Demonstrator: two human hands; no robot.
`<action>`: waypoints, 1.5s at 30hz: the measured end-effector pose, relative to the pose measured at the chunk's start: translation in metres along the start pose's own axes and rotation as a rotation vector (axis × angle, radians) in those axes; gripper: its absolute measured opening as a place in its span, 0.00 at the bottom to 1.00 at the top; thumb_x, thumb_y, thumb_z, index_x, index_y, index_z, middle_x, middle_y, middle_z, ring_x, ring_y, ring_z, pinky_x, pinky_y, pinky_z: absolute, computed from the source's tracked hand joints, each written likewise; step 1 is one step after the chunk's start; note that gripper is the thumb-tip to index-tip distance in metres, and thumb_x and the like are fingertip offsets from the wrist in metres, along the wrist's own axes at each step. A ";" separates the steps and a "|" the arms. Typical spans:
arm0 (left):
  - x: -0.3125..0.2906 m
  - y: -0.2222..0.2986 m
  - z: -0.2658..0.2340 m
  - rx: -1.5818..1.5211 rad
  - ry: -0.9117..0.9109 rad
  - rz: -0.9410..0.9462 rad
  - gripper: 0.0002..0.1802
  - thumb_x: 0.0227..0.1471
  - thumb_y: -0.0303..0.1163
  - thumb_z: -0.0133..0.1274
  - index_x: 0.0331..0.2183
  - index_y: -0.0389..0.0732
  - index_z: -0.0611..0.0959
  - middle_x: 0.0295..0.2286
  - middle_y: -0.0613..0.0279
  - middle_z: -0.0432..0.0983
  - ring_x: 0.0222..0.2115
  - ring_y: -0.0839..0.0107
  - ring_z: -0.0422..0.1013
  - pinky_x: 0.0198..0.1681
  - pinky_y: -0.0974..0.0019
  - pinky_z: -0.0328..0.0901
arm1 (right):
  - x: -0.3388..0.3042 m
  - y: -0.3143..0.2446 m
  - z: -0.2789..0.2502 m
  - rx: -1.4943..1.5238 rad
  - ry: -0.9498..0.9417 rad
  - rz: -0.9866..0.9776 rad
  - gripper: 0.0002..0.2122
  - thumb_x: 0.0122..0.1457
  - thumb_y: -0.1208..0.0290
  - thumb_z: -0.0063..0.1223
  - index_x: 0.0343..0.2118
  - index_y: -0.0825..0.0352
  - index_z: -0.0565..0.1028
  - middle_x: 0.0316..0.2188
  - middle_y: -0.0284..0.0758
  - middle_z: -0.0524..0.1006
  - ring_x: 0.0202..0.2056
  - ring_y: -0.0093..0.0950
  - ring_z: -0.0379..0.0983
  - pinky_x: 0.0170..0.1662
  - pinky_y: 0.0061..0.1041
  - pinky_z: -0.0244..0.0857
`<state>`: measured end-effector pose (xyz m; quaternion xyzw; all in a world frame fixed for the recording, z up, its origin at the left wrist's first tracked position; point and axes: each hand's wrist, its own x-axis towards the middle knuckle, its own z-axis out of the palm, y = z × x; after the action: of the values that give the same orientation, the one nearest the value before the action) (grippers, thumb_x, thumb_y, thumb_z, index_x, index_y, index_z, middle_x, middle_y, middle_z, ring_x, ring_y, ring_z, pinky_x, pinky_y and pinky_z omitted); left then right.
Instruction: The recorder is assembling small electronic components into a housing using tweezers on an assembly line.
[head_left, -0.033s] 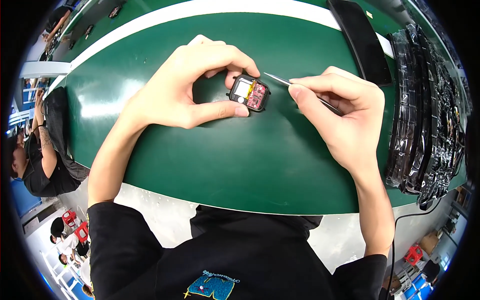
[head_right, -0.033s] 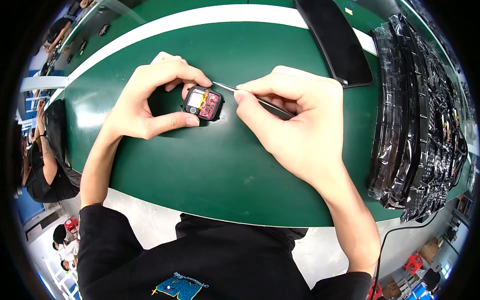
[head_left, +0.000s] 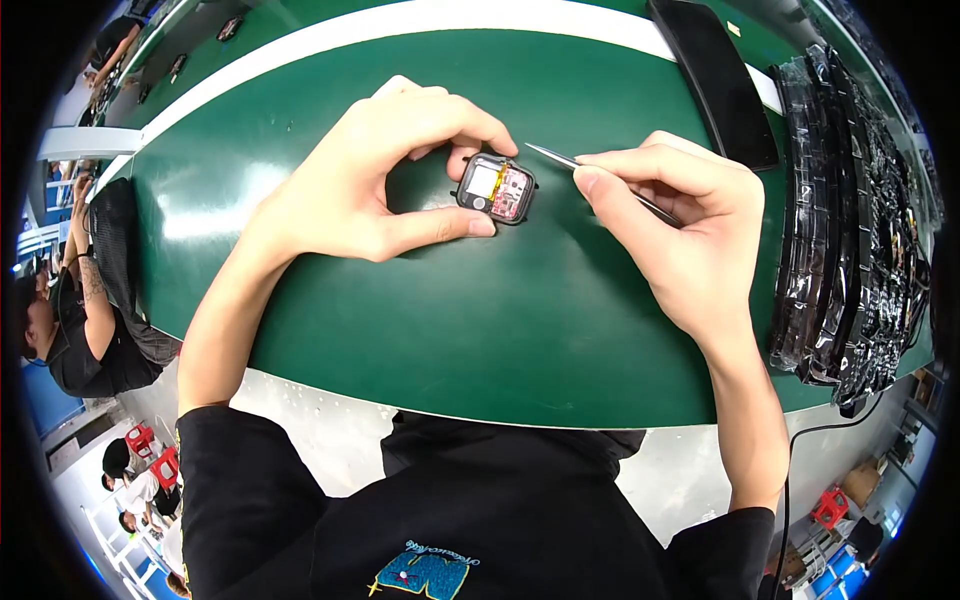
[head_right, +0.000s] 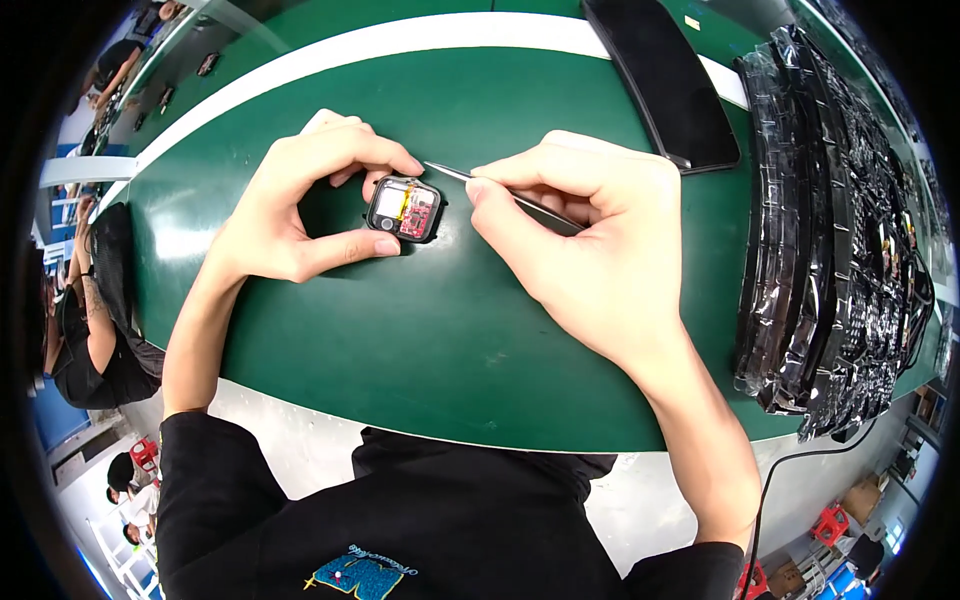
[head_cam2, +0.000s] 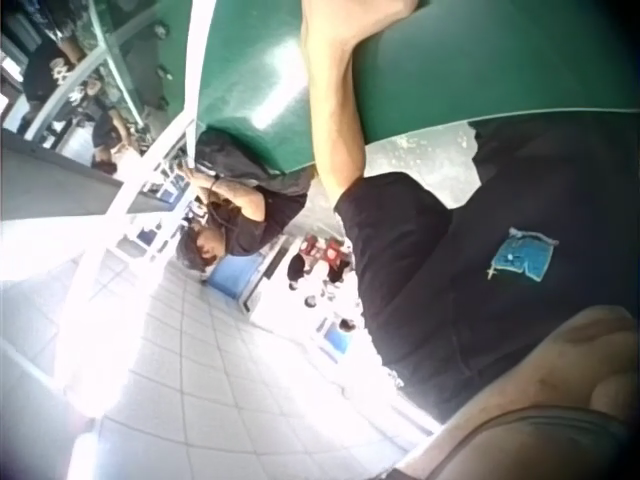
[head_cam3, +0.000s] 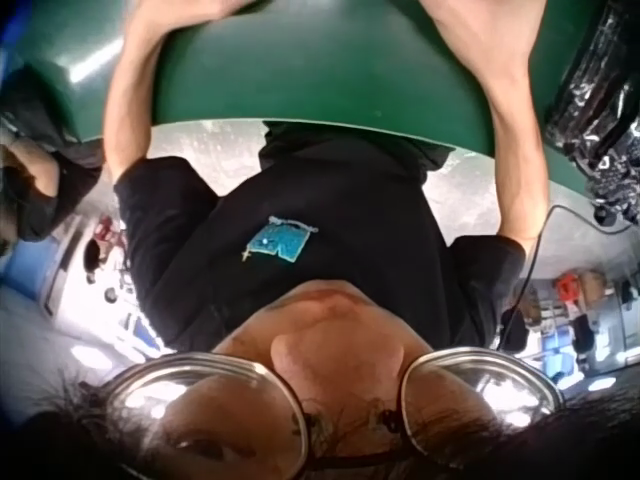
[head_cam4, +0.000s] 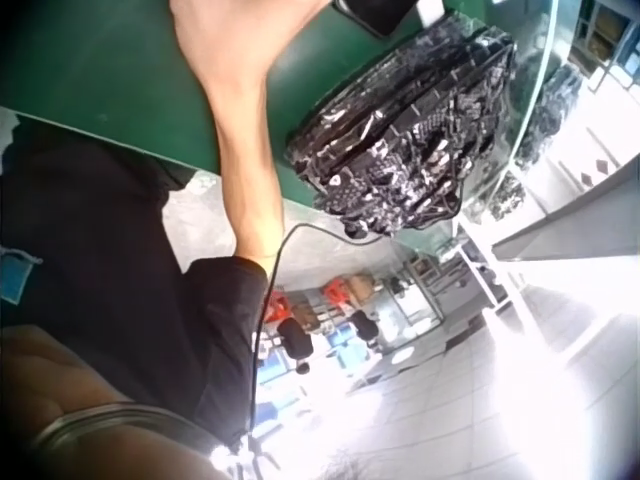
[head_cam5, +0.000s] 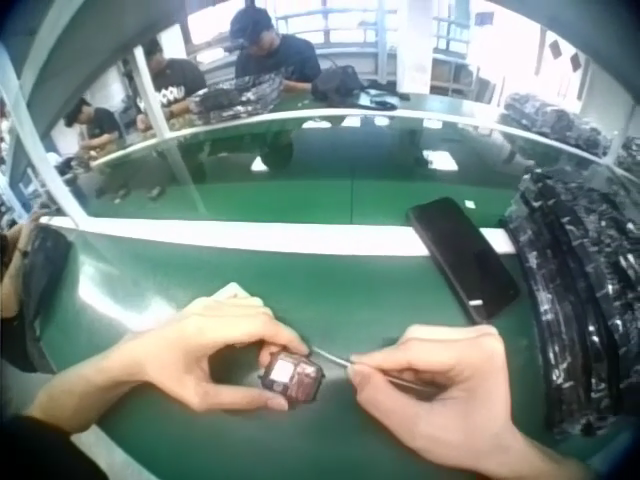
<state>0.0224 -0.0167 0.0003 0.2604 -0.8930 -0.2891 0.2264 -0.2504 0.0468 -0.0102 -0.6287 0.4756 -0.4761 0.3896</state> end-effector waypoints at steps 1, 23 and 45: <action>0.002 0.000 -0.001 0.044 -0.006 0.047 0.32 0.39 0.33 0.80 0.50 0.41 0.89 0.31 0.67 0.78 0.32 0.71 0.69 0.40 0.65 0.60 | 0.001 0.001 0.000 0.074 0.040 -0.003 0.02 0.58 0.82 0.70 0.33 0.73 0.88 0.22 0.28 0.80 0.23 0.11 0.69 0.26 0.17 0.58; 0.237 0.172 0.045 -0.380 -0.151 0.185 0.29 0.47 0.32 0.78 0.50 0.36 0.87 0.42 0.66 0.83 0.34 0.78 0.70 0.41 0.70 0.67 | 0.011 0.018 -0.010 0.125 0.088 -0.142 0.07 0.52 0.77 0.62 0.23 0.77 0.81 0.18 0.51 0.77 0.21 0.40 0.79 0.31 0.38 0.70; 0.286 0.100 0.046 0.110 0.026 0.513 0.19 0.64 0.32 0.62 0.56 0.44 0.85 0.53 0.57 0.79 0.59 0.54 0.70 0.67 0.52 0.63 | 0.008 0.014 -0.030 -0.068 0.149 -0.179 0.07 0.56 0.73 0.66 0.33 0.72 0.89 0.26 0.45 0.85 0.27 0.36 0.84 0.34 0.34 0.76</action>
<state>-0.2545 -0.0990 0.1028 0.0412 -0.9411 -0.1700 0.2893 -0.2822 0.0344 -0.0138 -0.6444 0.4610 -0.5380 0.2876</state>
